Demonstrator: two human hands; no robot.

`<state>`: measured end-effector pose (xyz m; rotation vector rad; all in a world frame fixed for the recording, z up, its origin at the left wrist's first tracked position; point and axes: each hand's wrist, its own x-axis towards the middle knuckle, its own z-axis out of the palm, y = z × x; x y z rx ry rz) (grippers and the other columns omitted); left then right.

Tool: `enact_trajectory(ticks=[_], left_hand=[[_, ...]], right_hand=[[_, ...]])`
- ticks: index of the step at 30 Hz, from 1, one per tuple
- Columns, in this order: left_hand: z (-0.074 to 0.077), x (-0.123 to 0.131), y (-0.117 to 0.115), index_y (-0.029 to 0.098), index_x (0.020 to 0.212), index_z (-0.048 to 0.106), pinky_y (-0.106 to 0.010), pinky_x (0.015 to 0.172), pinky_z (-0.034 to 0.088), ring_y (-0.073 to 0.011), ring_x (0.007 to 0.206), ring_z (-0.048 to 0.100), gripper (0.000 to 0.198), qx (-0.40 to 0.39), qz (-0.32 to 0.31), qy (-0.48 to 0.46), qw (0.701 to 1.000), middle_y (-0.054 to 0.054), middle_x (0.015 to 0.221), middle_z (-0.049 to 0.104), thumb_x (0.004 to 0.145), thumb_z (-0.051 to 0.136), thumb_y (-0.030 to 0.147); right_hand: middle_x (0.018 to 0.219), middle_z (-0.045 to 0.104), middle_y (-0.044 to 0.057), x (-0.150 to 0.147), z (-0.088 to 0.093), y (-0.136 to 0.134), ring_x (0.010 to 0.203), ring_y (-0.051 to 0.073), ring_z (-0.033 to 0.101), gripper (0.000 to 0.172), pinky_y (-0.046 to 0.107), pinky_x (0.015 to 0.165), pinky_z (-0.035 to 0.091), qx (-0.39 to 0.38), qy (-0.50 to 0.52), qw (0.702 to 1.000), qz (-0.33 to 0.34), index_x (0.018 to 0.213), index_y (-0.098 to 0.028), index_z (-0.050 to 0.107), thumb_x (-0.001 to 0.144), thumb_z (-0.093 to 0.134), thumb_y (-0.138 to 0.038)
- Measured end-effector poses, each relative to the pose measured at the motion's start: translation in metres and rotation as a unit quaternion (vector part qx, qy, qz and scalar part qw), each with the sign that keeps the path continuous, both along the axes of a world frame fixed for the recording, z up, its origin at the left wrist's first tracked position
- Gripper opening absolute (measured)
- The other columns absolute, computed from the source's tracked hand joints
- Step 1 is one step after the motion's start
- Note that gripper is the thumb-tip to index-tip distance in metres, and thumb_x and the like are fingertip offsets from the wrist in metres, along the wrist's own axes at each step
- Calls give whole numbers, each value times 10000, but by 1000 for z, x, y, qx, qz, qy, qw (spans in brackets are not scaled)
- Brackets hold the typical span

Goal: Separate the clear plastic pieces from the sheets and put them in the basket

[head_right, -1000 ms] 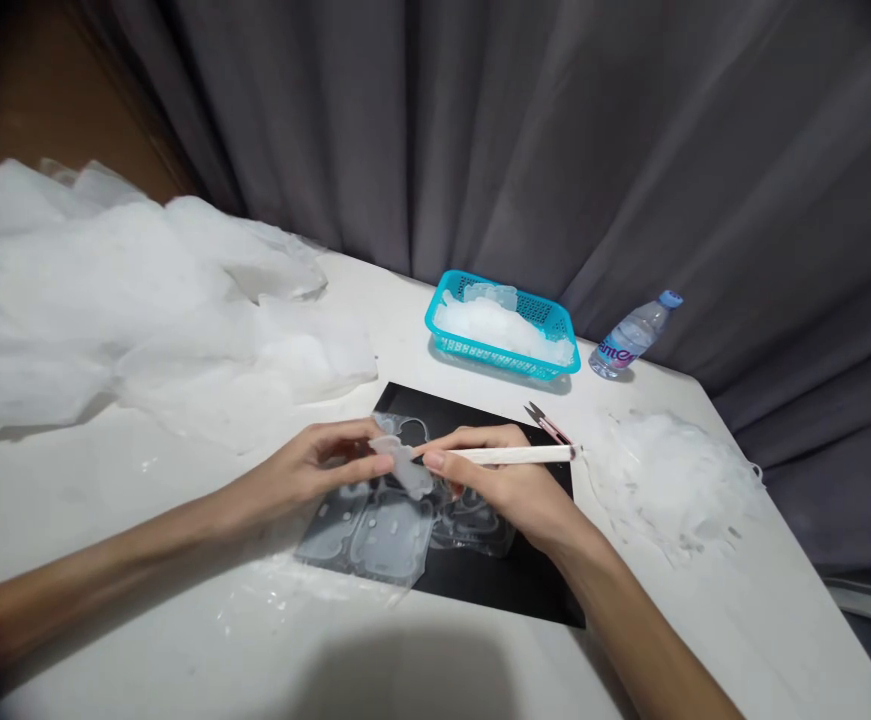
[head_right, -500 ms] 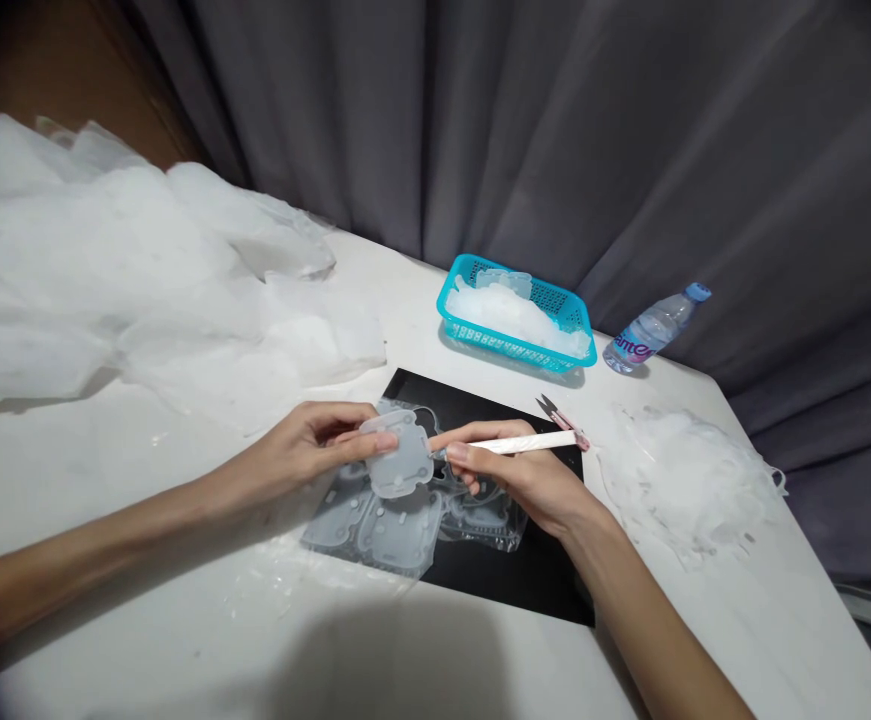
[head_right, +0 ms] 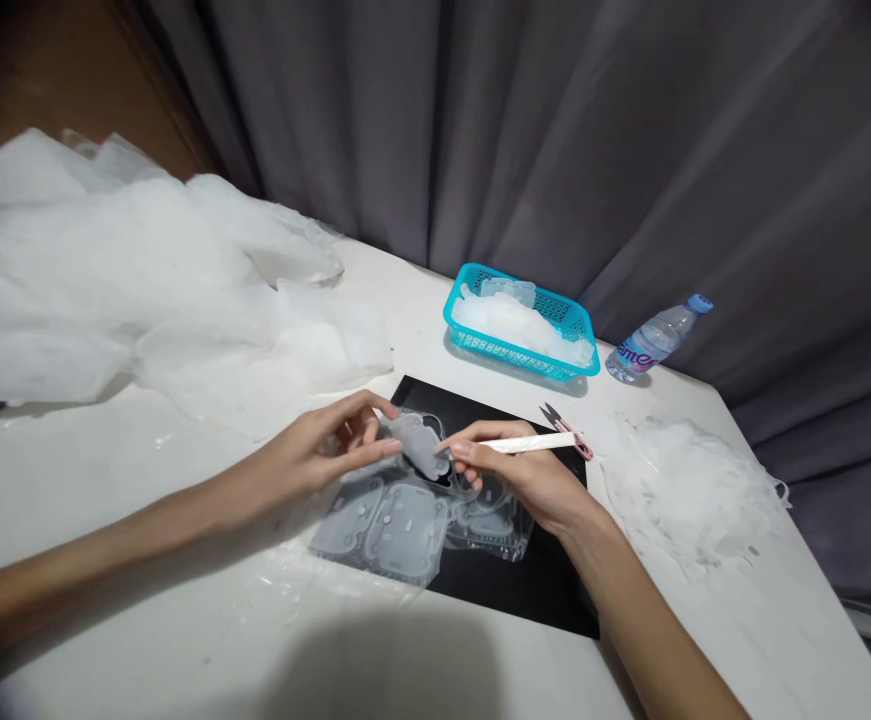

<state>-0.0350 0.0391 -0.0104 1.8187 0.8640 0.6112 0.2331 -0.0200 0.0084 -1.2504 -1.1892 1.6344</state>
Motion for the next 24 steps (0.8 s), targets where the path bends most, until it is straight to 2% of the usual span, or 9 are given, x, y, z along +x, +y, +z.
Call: enact_trajectory(ticks=[2, 5, 7, 10, 14, 19, 24], left_hand=[[3, -13, 0, 219, 1169, 581, -304, 703, 488, -185, 783, 611, 360, 61, -1, 48, 997, -17, 900, 637, 1012, 620, 541], [7, -36, -8, 223, 1170, 609, -348, 877, 529, -226, 993, 662, 334, 133, -42, 137, 981, -55, 1113, 686, 1036, 592, 529], [4, -49, -18, 243, 1226, 638, -378, 973, 525, -250, 1117, 664, 303, 186, -77, 168, 965, -64, 1235, 692, 1055, 577, 486], [-8, -59, -35, 246, 1379, 623, -410, 1104, 490, -274, 1296, 627, 355, 274, -83, 173, 942, -87, 1420, 656, 1079, 555, 423], [-20, -54, -49, 202, 1464, 611, -455, 1168, 470, -295, 1372, 602, 406, 342, -76, 176, 920, -128, 1508, 616, 1108, 494, 358], [-20, -35, -54, 231, 1488, 612, -489, 1175, 479, -307, 1436, 550, 409, 335, -96, 169, 922, -135, 1563, 563, 1112, 474, 314], [-21, -26, -56, 288, 1490, 616, -491, 1168, 493, -318, 1485, 493, 409, 288, -93, 176, 937, -133, 1634, 461, 1105, 497, 357]], right_hand=[[761, 680, 15, 3, 1, 5, 643, 101, 553, 283, 239, 596, 427, 27, -28, 998, -48, 952, -173, 839, 837, 845, -431], [762, 696, 12, -4, 0, 9, 658, 125, 571, 277, 260, 623, 444, 124, -132, 975, -127, 922, -178, 822, 867, 801, -449], [832, 742, 26, -17, -2, 9, 744, 161, 635, 237, 278, 690, 480, 176, -208, 953, -133, 927, -192, 812, 899, 764, -421], [949, 768, 39, -43, -8, 7, 866, 191, 695, 173, 299, 784, 506, 217, -275, 934, -68, 959, -207, 805, 951, 701, -345], [951, 758, 29, -60, -12, 6, 874, 178, 711, 155, 294, 796, 509, 232, -286, 929, 34, 994, -220, 811, 978, 667, -276], [980, 779, 40, -48, -8, 7, 902, 191, 713, 157, 299, 795, 518, 183, -269, 941, 94, 1011, -216, 821, 958, 704, -308], [988, 788, 51, -38, -9, 9, 891, 203, 712, 226, 294, 757, 523, 109, -235, 961, 94, 1068, -198, 812, 907, 757, -348]])
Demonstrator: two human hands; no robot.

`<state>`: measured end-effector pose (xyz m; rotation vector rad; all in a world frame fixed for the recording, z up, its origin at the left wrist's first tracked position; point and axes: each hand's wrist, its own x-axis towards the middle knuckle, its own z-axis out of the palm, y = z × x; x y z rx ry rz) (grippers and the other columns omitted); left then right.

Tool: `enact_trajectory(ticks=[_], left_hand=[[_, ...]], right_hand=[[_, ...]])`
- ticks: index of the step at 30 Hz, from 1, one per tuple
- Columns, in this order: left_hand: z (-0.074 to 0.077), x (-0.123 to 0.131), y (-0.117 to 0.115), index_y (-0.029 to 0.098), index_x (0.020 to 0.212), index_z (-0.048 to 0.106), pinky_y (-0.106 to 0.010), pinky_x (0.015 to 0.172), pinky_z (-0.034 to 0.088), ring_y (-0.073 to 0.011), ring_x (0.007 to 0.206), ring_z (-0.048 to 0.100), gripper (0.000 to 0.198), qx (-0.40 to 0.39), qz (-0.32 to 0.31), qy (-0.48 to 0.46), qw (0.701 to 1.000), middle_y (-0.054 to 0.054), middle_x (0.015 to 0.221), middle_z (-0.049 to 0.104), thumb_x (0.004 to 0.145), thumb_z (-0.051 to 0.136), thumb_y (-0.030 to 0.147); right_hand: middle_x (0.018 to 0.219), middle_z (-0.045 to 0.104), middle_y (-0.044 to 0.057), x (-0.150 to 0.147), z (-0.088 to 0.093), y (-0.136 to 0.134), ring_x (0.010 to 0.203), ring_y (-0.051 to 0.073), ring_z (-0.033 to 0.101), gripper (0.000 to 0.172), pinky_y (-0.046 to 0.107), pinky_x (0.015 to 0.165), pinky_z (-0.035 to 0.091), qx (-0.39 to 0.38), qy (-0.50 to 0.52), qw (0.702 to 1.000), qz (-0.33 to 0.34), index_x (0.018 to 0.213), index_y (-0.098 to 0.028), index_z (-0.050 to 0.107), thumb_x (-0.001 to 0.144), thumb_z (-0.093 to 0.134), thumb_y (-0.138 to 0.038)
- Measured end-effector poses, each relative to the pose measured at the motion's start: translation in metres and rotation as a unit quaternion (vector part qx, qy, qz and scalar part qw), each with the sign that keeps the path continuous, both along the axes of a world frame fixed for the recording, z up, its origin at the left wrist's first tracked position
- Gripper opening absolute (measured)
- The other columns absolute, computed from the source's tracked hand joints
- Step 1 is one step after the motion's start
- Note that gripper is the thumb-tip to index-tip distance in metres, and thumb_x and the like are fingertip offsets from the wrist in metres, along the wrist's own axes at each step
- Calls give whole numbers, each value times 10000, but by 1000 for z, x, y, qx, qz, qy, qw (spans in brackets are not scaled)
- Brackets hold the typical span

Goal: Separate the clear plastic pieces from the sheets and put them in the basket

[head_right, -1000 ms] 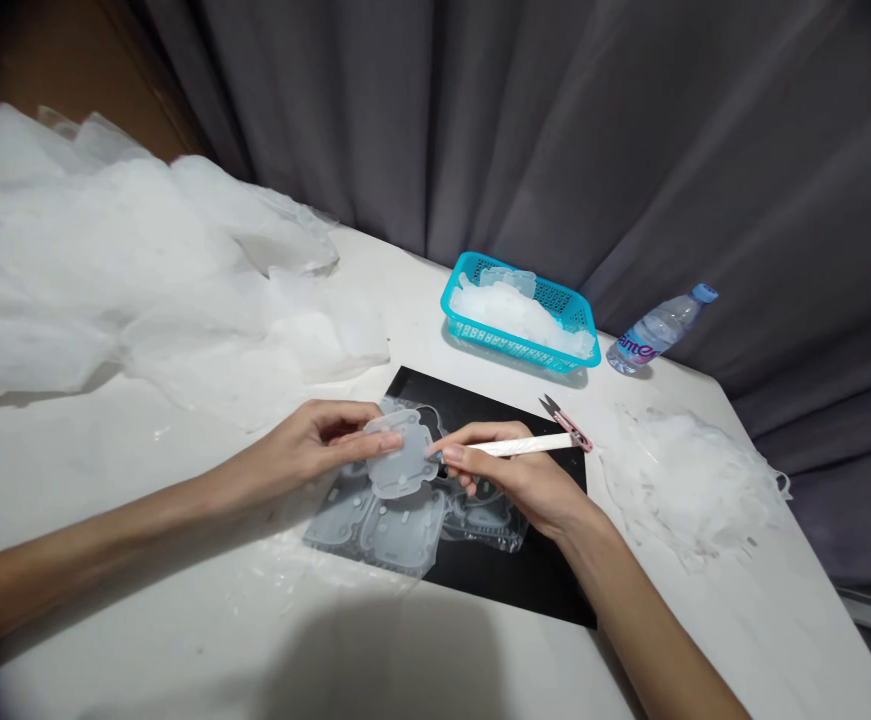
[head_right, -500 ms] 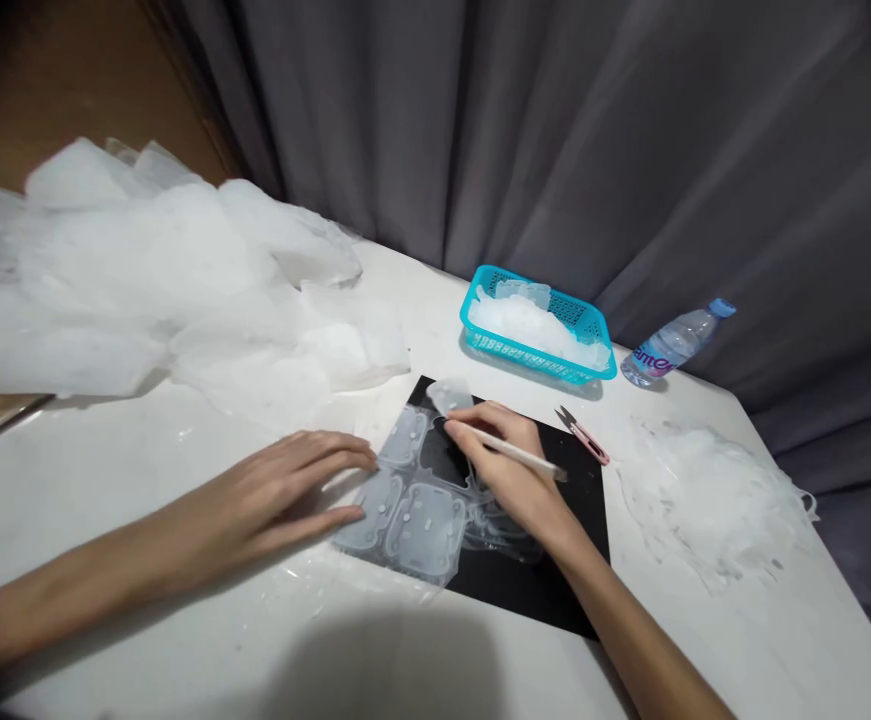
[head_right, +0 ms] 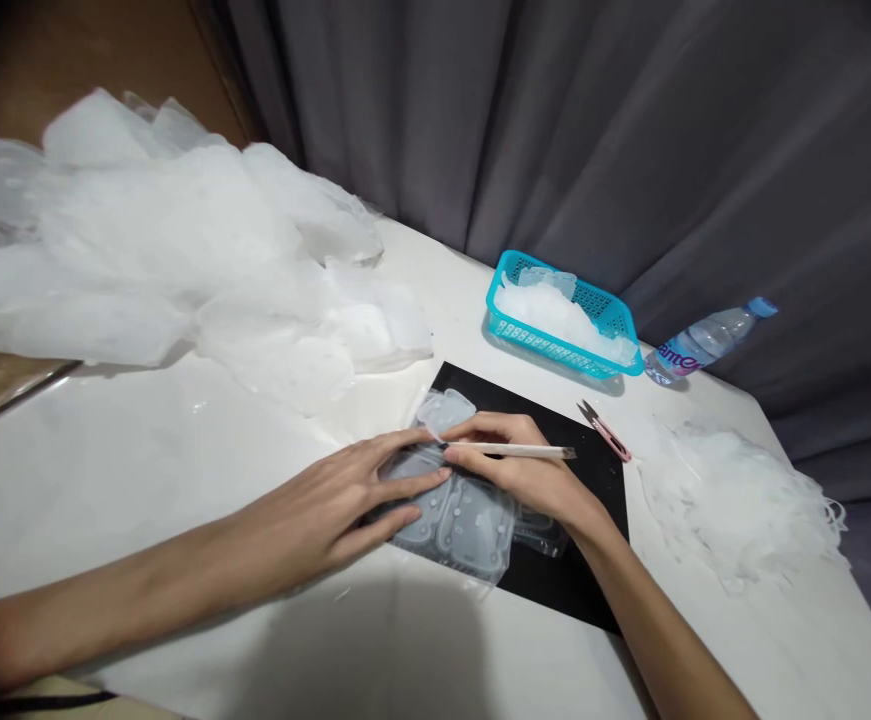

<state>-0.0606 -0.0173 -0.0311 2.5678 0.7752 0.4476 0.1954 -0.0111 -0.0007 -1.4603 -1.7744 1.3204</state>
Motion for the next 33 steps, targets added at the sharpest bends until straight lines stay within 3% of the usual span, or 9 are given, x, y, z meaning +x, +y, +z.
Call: enact_trajectory(ticks=[7, 11, 19, 24, 30, 33], left_hand=[[-1, -1, 13, 324, 1459, 644, -462, 1148, 515, -317, 1446, 539, 407, -10, -23, 5, 1000, -105, 1638, 452, 1079, 550, 438], [-4, 0, 12, 305, 1450, 648, -483, 1131, 518, -328, 1421, 558, 401, 26, -16, -17, 999, -114, 1625, 471, 1074, 568, 417], [-5, -1, 10, 163, 1410, 642, -449, 1034, 513, -292, 1209, 666, 406, 122, -1, -23, 992, -132, 1370, 687, 1085, 549, 386], [-3, 1, 8, 103, 1378, 644, -434, 1065, 449, -281, 1166, 673, 418, 175, 1, -18, 984, -139, 1296, 722, 1112, 481, 382], [-1, 2, 9, 108, 1410, 627, -422, 1060, 442, -283, 1128, 685, 437, 151, -7, -3, 988, -138, 1297, 723, 1089, 537, 390], [-1, 2, 9, 113, 1393, 644, -425, 1052, 452, -287, 1111, 695, 425, 143, -6, -7, 990, -141, 1275, 731, 1077, 558, 385]], right_hand=[[918, 737, 24, -1, -4, 2, 833, 171, 653, 237, 279, 727, 483, -18, 32, 999, -11, 1093, -199, 771, 880, 777, -303], [809, 664, -13, -1, -6, 2, 742, 144, 586, 255, 266, 672, 439, -28, 44, 998, -22, 1091, -201, 727, 867, 791, -306], [821, 663, -7, -1, -11, 3, 745, 152, 594, 277, 267, 658, 437, -14, 23, 1000, -13, 1071, -207, 733, 880, 794, -397], [859, 715, 6, -2, -9, 1, 802, 165, 643, 169, 269, 705, 468, 45, -34, 998, 14, 1025, -205, 757, 936, 750, -348], [985, 700, 58, -7, -5, -14, 918, 195, 659, 180, 318, 843, 502, 215, -130, 963, 102, 1052, -211, 712, 1077, 545, -272], [1000, 696, 61, -9, -6, -19, 938, 200, 663, 178, 325, 875, 512, 241, -146, 954, 102, 1048, -217, 682, 1090, 515, -260]])
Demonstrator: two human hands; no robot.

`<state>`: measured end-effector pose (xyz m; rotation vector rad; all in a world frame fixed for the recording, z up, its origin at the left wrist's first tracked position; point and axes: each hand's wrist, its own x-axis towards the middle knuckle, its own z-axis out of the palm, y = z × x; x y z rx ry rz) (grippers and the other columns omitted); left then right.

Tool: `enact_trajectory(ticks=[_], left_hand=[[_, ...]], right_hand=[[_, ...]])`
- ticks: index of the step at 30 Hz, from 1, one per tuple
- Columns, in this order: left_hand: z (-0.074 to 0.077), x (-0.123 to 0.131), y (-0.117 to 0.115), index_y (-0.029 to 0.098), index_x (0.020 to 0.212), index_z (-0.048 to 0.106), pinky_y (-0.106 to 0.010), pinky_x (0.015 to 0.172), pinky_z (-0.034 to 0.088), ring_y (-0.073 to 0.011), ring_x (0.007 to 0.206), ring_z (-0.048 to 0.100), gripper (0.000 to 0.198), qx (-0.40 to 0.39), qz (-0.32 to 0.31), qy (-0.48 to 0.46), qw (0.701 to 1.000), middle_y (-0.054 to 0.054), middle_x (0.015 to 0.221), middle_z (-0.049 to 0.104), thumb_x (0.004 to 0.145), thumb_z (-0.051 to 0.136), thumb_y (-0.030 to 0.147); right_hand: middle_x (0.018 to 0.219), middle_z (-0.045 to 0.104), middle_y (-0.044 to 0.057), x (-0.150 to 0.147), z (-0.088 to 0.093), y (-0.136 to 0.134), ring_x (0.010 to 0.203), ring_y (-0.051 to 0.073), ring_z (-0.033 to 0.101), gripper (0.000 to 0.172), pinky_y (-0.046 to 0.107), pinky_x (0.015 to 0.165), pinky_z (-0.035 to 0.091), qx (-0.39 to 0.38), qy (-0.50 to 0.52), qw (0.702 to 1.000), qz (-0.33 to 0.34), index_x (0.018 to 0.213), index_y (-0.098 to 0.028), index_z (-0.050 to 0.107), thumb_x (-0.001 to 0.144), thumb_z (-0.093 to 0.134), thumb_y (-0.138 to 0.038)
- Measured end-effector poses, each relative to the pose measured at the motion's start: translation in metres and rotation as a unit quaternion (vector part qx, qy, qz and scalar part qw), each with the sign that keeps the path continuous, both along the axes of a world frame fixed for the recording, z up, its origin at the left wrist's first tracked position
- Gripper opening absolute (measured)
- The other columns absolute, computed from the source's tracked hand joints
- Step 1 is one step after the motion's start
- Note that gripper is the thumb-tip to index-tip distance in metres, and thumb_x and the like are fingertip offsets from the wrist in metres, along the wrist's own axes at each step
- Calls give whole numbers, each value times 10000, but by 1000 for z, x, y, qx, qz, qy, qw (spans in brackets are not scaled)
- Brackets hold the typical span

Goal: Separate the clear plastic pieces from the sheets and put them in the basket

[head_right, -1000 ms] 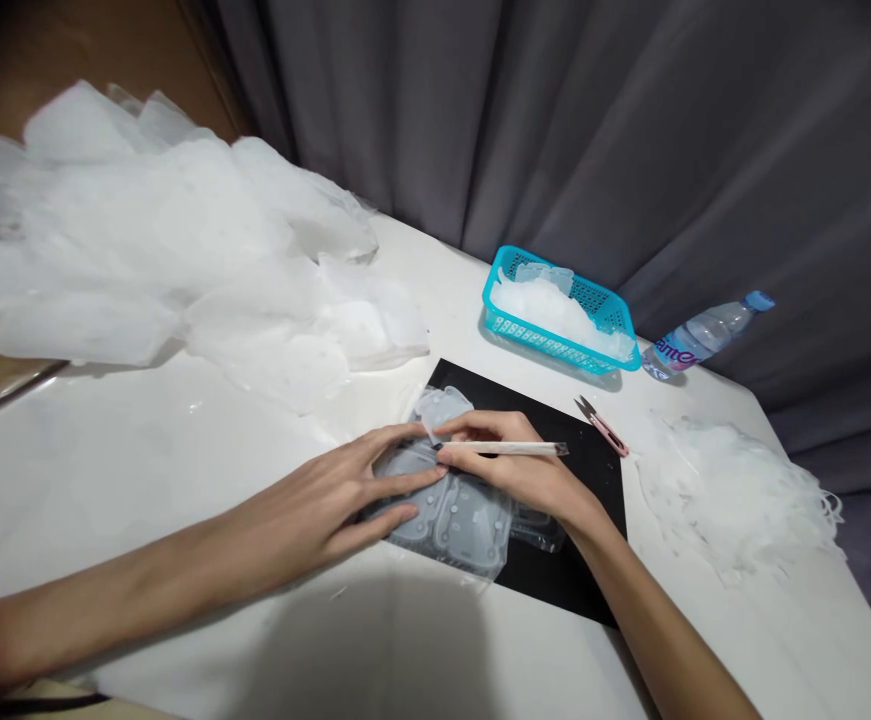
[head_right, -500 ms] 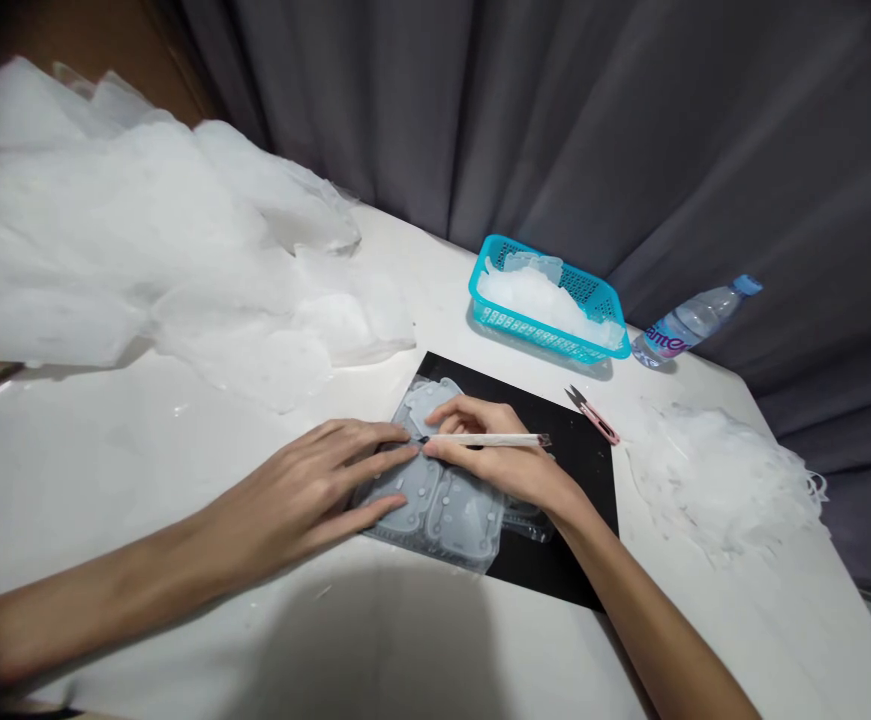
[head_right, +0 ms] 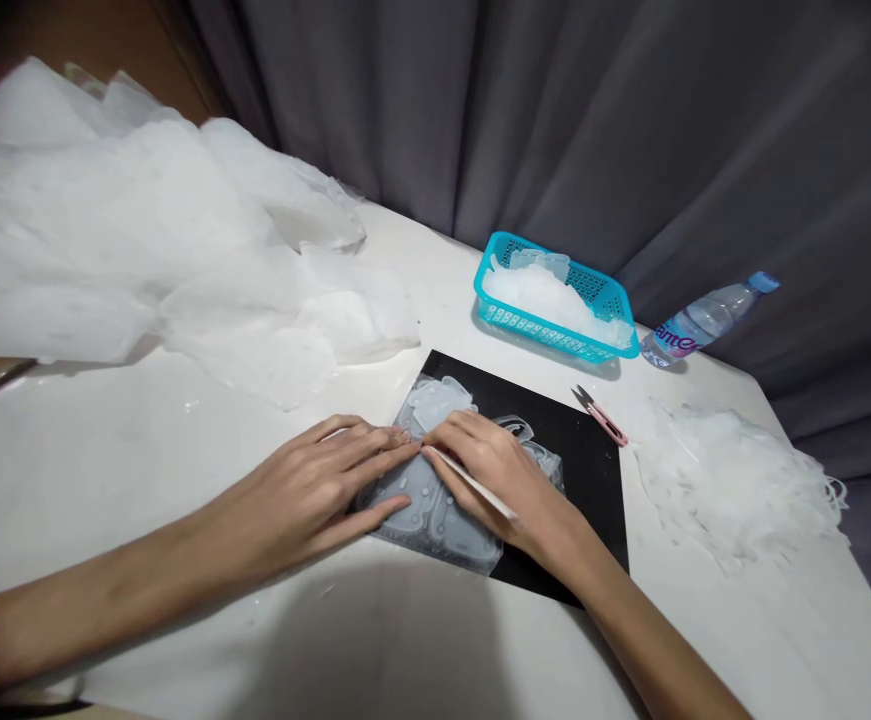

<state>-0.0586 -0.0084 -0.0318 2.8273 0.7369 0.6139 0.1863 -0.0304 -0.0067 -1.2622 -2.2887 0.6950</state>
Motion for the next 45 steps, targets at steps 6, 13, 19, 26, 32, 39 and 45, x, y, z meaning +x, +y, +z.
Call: enact_trajectory(ticks=[6, 13, 19, 26, 32, 39, 45], left_hand=[[2, 0, -1, 111, 1394, 641, -430, 1045, 460, -289, 1119, 691, 422, -8, -1, 0, 1000, -135, 1277, 730, 1076, 561, 377], [3, 3, 1, 127, 1394, 644, -427, 1025, 471, -281, 1082, 694, 418, -14, -3, 6, 1000, -124, 1246, 737, 1084, 542, 389], [3, 2, -1, 125, 1388, 647, -447, 1020, 486, -288, 1095, 688, 406, -29, 2, 0, 1000, -135, 1257, 733, 1091, 523, 372], [2, 1, 0, 163, 1398, 654, -447, 1036, 483, -292, 1126, 702, 397, -31, 2, -22, 999, -121, 1286, 740, 1071, 566, 370], [3, 1, 2, 132, 1363, 671, -424, 1008, 483, -281, 1084, 707, 399, -18, 1, -15, 1000, -117, 1239, 755, 1071, 567, 383], [7, 1, 3, 134, 1310, 699, -415, 999, 482, -277, 1081, 706, 386, -46, 7, 4, 999, -101, 1243, 761, 1051, 614, 407], [8, 0, 8, 153, 1278, 708, -425, 987, 486, -281, 1067, 706, 361, -59, 5, 2, 998, -93, 1211, 768, 1040, 617, 410]], right_hand=[[971, 702, 51, -2, -7, 0, 925, 201, 680, 147, 327, 881, 526, 11, 6, 1000, -8, 1028, -224, 665, 1085, 532, -248], [930, 665, 90, -4, -15, -3, 889, 226, 663, 213, 361, 826, 553, 110, -77, 991, 22, 989, -184, 651, 1084, 461, -165], [953, 692, 85, -1, -15, 0, 931, 223, 687, 169, 370, 890, 566, 98, -40, 994, 23, 1036, -197, 649, 1089, 489, -207], [1195, 629, 126, -4, -8, -6, 1099, 260, 675, 318, 423, 966, 594, 80, -82, 992, -45, 1396, -221, 537, 1081, 516, -253], [1223, 613, 169, -14, -19, -15, 1133, 296, 655, 353, 455, 940, 606, 121, -138, 982, -44, 1420, -184, 531, 1071, 490, -206], [1033, 703, 106, 15, -12, 24, 944, 246, 668, 262, 417, 895, 568, 241, -41, 950, -195, 1093, -201, 707, 1068, 446, -201], [961, 749, 82, 60, 41, 54, 949, 261, 691, 213, 430, 906, 528, 218, 49, 926, -305, 887, -214, 786, 984, 613, -294]])
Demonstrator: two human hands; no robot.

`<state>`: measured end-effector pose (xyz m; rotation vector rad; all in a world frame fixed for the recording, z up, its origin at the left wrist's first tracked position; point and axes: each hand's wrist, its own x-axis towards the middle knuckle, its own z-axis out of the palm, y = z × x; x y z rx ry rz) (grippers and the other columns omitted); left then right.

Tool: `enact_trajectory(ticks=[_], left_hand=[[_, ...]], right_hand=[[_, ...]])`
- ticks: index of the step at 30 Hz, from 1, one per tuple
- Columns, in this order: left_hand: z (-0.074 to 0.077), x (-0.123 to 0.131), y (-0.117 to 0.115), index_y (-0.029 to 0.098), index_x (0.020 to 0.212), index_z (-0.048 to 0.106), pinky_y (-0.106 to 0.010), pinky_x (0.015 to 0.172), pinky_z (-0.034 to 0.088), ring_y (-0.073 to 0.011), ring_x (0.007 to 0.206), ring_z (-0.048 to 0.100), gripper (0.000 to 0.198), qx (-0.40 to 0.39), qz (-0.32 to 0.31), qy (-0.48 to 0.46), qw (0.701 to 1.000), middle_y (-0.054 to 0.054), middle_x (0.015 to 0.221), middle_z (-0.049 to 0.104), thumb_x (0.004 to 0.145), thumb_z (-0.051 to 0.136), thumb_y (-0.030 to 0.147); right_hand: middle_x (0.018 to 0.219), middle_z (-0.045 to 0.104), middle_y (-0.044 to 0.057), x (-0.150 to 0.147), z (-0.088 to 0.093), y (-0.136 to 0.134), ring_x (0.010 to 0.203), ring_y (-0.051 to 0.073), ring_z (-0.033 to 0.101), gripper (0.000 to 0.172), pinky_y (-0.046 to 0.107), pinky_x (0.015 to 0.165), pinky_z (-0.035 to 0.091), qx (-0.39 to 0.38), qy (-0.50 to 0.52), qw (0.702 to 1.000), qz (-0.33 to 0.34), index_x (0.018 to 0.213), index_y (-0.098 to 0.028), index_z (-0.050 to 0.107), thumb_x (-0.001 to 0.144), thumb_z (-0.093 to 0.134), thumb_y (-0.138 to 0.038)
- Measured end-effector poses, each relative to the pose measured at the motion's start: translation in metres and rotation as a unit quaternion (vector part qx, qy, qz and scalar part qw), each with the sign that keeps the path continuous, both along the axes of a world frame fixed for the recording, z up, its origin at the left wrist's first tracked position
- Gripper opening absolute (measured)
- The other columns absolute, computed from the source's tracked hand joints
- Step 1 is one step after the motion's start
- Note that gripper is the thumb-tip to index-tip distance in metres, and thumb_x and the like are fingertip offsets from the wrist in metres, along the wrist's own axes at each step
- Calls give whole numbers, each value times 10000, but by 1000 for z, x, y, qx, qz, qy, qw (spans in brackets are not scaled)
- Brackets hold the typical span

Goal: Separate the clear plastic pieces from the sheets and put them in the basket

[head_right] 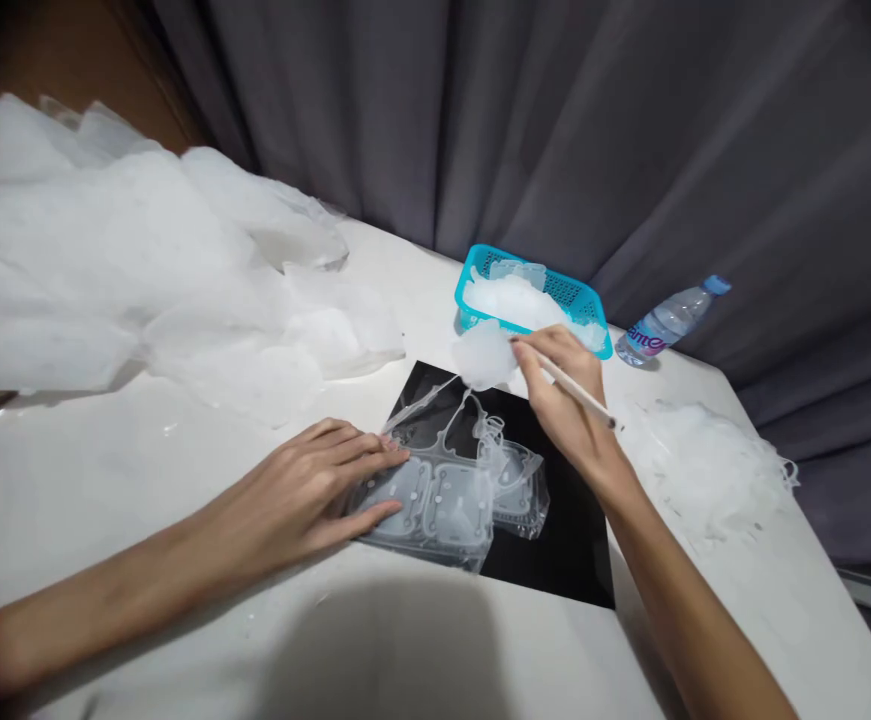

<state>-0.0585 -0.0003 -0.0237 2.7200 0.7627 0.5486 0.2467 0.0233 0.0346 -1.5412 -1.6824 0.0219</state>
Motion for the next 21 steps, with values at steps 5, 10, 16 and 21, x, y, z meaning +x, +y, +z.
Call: enact_trajectory(ticks=[5, 10, 16, 21], left_hand=[[12, 3, 23, 215, 1259, 674, -423, 932, 503, -284, 1037, 684, 466, -119, 25, 0, 993, -70, 1083, 754, 983, 645, 590], [30, 21, 47, 228, 1370, 582, -420, 862, 542, -275, 1001, 641, 752, -167, 76, -78, 980, -74, 1095, 664, 846, 711, 752], [35, 39, 57, 200, 885, 732, -373, 851, 511, -206, 919, 624, 327, -276, -17, -163, 947, -36, 924, 679, 1030, 618, 469], [31, 37, 52, 167, 929, 734, -312, 699, 485, -162, 738, 618, 324, -408, 11, -182, 894, -25, 799, 702, 1020, 636, 462]], right_hand=[[930, 750, 60, -20, 3, -30, 893, 226, 679, 223, 367, 831, 531, -150, 124, 974, 121, 828, -218, 786, 961, 672, -355], [889, 745, 55, -25, 0, -28, 768, 178, 616, 276, 318, 707, 492, -312, 207, 887, 271, 836, -201, 820, 956, 701, -419], [838, 702, 17, -8, -8, -20, 660, 136, 530, 357, 291, 618, 461, -343, 332, 832, 281, 1202, -245, 805, 891, 799, -420], [932, 710, 39, 0, -15, -23, 888, 187, 622, 323, 360, 865, 499, -206, 269, 914, 225, 1027, -256, 840, 1046, 597, -467]])
